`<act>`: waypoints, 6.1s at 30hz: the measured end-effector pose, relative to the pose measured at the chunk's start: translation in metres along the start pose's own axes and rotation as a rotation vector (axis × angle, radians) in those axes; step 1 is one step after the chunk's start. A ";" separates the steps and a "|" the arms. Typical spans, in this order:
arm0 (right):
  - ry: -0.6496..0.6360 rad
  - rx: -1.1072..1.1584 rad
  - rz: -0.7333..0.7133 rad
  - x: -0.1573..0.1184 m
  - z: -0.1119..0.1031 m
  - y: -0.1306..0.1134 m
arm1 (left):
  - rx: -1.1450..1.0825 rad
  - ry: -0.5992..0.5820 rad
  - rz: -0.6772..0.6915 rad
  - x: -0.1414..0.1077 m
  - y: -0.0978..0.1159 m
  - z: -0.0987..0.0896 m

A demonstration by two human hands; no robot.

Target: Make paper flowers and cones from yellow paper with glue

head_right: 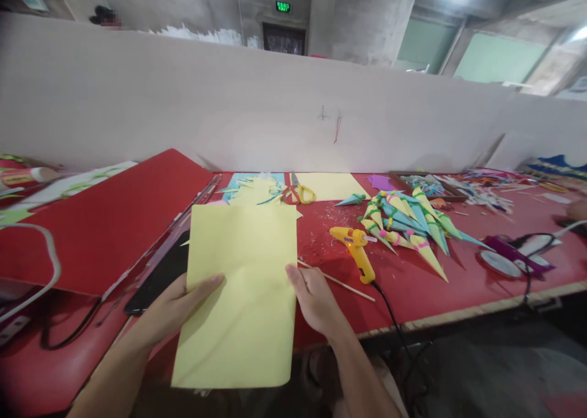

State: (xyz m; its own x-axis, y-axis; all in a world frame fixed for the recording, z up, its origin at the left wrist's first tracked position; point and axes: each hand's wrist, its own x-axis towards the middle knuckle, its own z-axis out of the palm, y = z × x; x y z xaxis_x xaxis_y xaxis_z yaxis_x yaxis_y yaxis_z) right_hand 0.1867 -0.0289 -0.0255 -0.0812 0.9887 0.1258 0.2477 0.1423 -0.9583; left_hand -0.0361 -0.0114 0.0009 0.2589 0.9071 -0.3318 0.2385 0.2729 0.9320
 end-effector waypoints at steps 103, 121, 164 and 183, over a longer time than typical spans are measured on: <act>-0.174 0.099 0.075 -0.004 0.004 -0.001 | -0.076 0.085 0.083 -0.002 0.001 -0.006; -0.244 0.058 0.036 -0.002 0.006 0.006 | -0.058 0.173 0.114 -0.003 0.003 -0.011; -0.540 -0.006 0.055 -0.006 0.000 -0.003 | 0.103 -0.014 0.047 -0.004 -0.006 -0.028; -0.204 -0.030 0.030 0.001 0.007 0.004 | 0.276 -0.068 0.107 -0.001 -0.002 -0.023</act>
State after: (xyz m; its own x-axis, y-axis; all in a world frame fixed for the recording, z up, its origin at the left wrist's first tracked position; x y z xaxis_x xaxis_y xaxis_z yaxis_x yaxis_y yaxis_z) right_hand 0.1809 -0.0282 -0.0306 -0.2667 0.9630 0.0393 0.2811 0.1167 -0.9525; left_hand -0.0584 -0.0057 0.0027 0.3561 0.9000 -0.2514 0.4493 0.0710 0.8906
